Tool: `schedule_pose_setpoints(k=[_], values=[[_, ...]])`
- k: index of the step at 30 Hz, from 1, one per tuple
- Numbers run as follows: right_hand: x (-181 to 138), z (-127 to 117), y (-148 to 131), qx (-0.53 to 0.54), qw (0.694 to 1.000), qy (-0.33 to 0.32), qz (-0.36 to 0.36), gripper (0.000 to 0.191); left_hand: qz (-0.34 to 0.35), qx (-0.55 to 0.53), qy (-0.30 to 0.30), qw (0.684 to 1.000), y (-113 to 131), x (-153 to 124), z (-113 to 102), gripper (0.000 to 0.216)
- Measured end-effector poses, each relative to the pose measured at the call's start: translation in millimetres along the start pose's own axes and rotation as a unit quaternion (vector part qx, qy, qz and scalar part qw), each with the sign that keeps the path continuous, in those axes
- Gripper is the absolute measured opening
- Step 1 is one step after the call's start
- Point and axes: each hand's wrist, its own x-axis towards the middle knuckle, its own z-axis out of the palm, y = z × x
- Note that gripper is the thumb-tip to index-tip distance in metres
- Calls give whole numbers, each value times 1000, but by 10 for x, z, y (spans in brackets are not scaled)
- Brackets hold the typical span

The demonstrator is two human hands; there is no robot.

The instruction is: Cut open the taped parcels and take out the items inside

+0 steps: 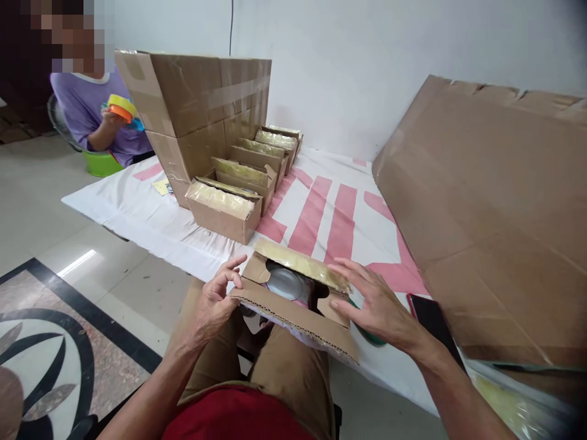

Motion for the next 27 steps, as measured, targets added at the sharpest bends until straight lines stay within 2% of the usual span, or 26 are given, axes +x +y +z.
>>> schedule_pose_setpoints(k=[2, 6, 8, 11, 14, 17, 18, 20, 23, 25, 27], values=[[112, 41, -23, -7, 1000, 20, 6, 34, 36, 32, 1, 999, -9, -14, -18, 27], [389, 34, 71, 51, 992, 57, 104, 42, 62, 74, -39, 995, -7, -13, -84, 27], [560, 37, 173, 44, 986, 38, 157, 46, 64, 87, -64, 992, 2, -10, -142, 27], [761, 89, 275, -71, 979, -11, 189, 52, 73, 104, -98, 987, 36, -10, -245, 25], [804, 127, 182, -198, 971, -4, 131, 45, 109, 122, -134, 977, 76, -14, -324, 19], [723, 97, -88, -237, 970, 21, 40, 30, 134, 134, -149, 971, 87, -10, -338, 17], [694, 82, -192, -224, 974, 0, 7, 29, 135, 138, -147, 970, 83, -3, -329, 16], [660, 78, -389, -174, 979, -92, -55, 28, 135, 145, -136, 971, 67, 14, -299, 14], [689, 177, -590, -130, 959, -231, -101, 21, 147, 159, -117, 969, 50, 29, -255, 11], [728, 303, -636, -148, 947, -269, -97, 36, 153, 171, -109, 967, 48, 13, -242, 11], [746, 437, -627, -165, 942, -277, -91, 53, 152, 180, -104, 966, 46, -22, -245, 13]])
